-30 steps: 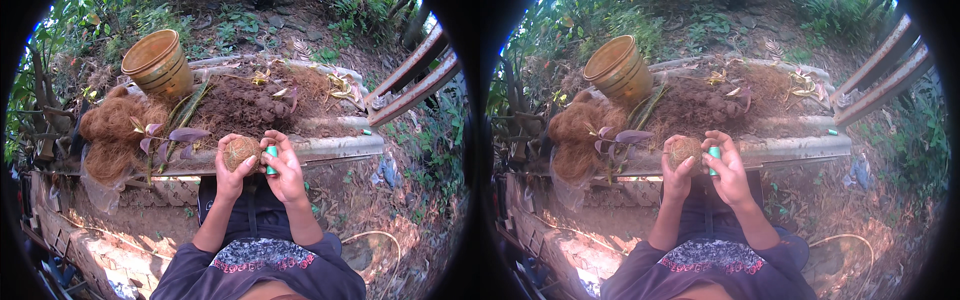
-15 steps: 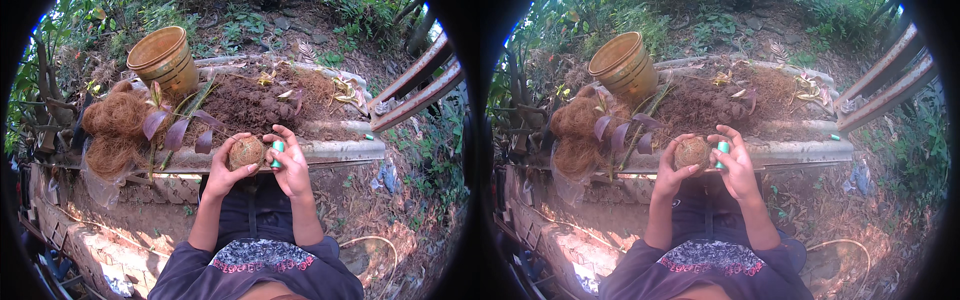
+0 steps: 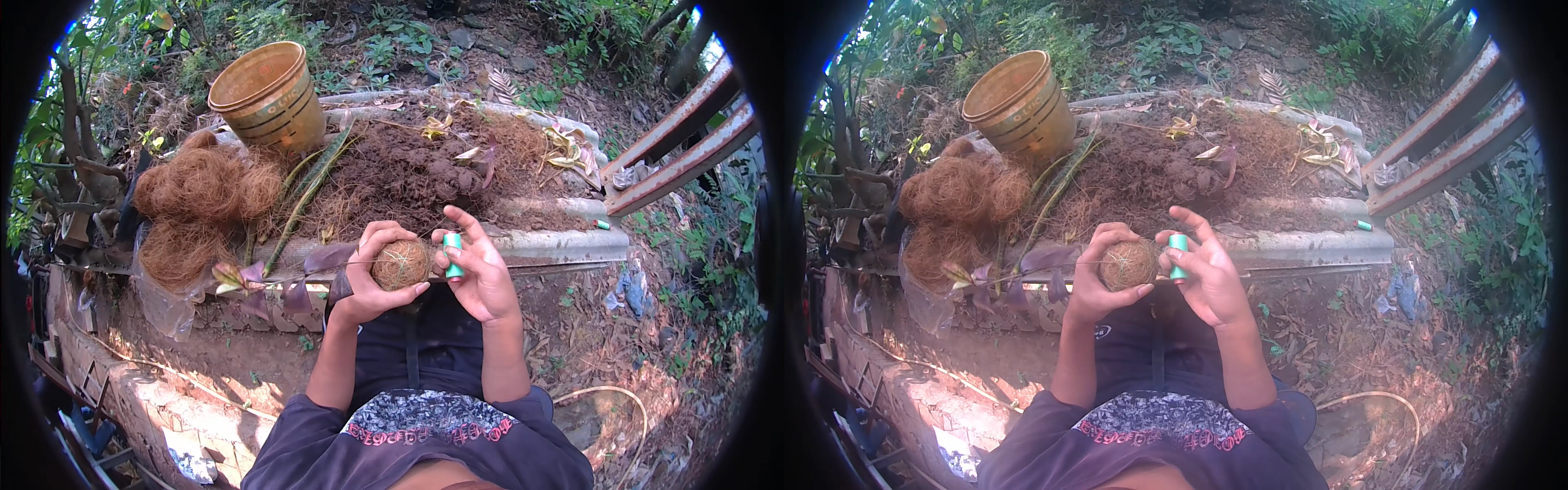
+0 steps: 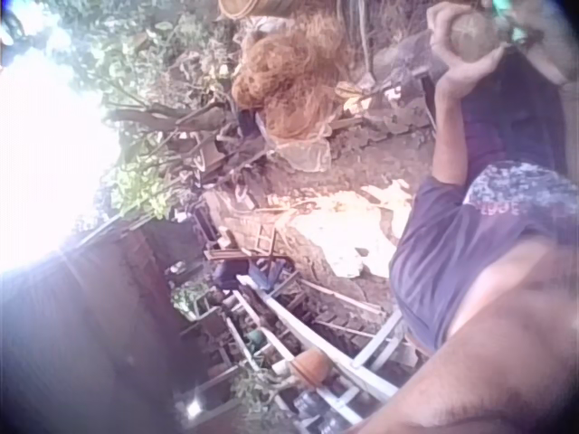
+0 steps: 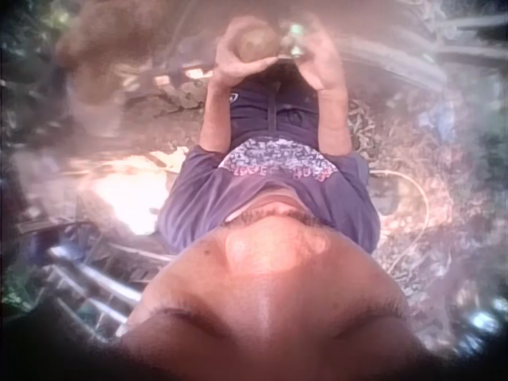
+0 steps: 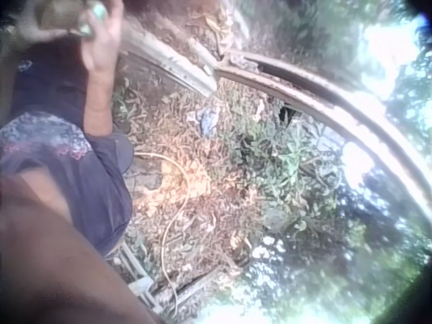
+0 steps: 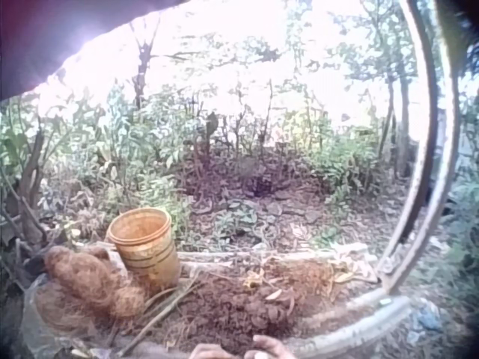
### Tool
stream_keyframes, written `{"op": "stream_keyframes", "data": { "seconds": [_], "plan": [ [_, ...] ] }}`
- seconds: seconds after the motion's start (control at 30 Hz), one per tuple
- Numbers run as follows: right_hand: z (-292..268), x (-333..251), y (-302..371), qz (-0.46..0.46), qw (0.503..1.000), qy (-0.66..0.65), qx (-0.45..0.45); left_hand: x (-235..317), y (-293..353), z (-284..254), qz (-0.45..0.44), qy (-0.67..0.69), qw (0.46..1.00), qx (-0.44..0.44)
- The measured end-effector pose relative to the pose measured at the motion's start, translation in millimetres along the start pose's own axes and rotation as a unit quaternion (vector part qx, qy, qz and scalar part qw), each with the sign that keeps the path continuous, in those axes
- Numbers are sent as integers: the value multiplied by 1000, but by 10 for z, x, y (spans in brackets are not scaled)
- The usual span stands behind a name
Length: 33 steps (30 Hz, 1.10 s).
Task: The person holds a coconut and wraps it with green string using a small spool. The person rotates the coconut and winds the string around it multiple times to secure it. The task is performed at a workbench outdoors.
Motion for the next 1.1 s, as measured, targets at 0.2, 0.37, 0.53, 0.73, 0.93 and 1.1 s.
{"op": "stream_keyframes", "data": {
  "seconds": [0.2, 0.37, 0.53, 0.73, 0.93, 1.1],
  "plan": [
    [-80, 119, -22, 25, 997, 69, -16, -92, 28, 30, -4, 6, 1000, -1],
    [-161, 106, -49, 14, 981, 191, 34, -58, 32, 99, -28, 49, 997, -53],
    [-237, 101, -71, 16, 974, 219, 50, -87, 21, 100, -145, 122, 981, -41],
    [-277, 75, -106, 3, 978, 198, 68, -50, -28, 154, -179, 168, 969, 21],
    [-388, 87, -141, -26, 965, 256, 53, -154, -10, 257, -185, 201, 962, 11],
    [-331, 27, -138, 3, 945, 316, 81, -8, -26, 244, -201, 290, 935, -26]
  ]
}}
Point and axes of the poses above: each hand's wrist, its own y-axis away from the middle knuckle, its own z-axis out of the palm, x = y × z, the point moved 5 cm from there along -y, towards the middle knuckle, and after that the axes turned 11 degrees about -x, right-handed, at the moved point
